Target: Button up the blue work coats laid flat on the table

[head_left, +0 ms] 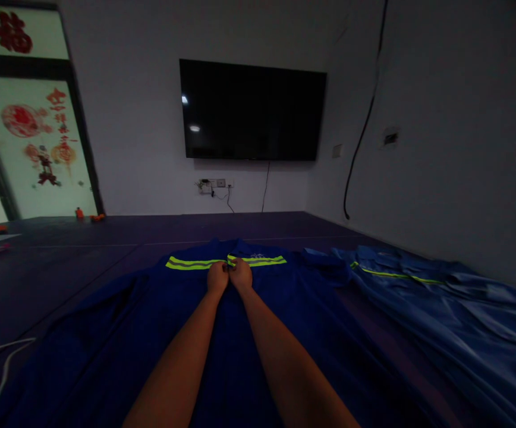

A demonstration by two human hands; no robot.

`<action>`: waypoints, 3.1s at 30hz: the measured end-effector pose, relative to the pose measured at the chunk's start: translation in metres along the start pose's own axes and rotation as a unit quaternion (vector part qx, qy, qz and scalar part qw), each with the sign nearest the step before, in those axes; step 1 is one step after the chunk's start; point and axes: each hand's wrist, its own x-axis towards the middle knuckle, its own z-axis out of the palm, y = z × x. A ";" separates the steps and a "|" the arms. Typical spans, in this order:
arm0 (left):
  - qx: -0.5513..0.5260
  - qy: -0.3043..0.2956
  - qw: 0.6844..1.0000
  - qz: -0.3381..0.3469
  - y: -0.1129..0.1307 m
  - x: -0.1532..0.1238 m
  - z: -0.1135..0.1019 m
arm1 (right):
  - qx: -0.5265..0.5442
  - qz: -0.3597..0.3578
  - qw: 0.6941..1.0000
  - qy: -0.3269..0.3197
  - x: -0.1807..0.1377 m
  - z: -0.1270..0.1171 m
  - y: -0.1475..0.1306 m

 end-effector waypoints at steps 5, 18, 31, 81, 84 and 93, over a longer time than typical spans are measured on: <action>-0.009 0.002 1.000 0.003 -0.001 -0.001 0.001 | 0.003 0.001 1.000 0.000 0.000 0.000 0.000; -0.034 -0.005 0.999 0.005 -0.003 0.001 0.003 | 0.016 -0.005 1.000 -0.001 0.003 0.000 0.003; -0.042 -0.008 0.999 0.009 -0.003 0.002 0.004 | 0.034 -0.015 0.999 -0.001 0.003 0.001 0.005; -0.039 0.001 0.999 0.013 -0.008 0.004 0.009 | 0.011 -0.021 1.000 0.001 0.003 0.003 0.006; -0.036 0.000 0.999 0.010 -0.009 0.004 0.009 | 0.010 -0.020 1.000 0.000 0.004 0.004 0.007; -0.023 -0.001 1.000 0.005 -0.004 0.001 0.005 | 0.016 -0.018 1.000 0.003 0.005 0.005 0.008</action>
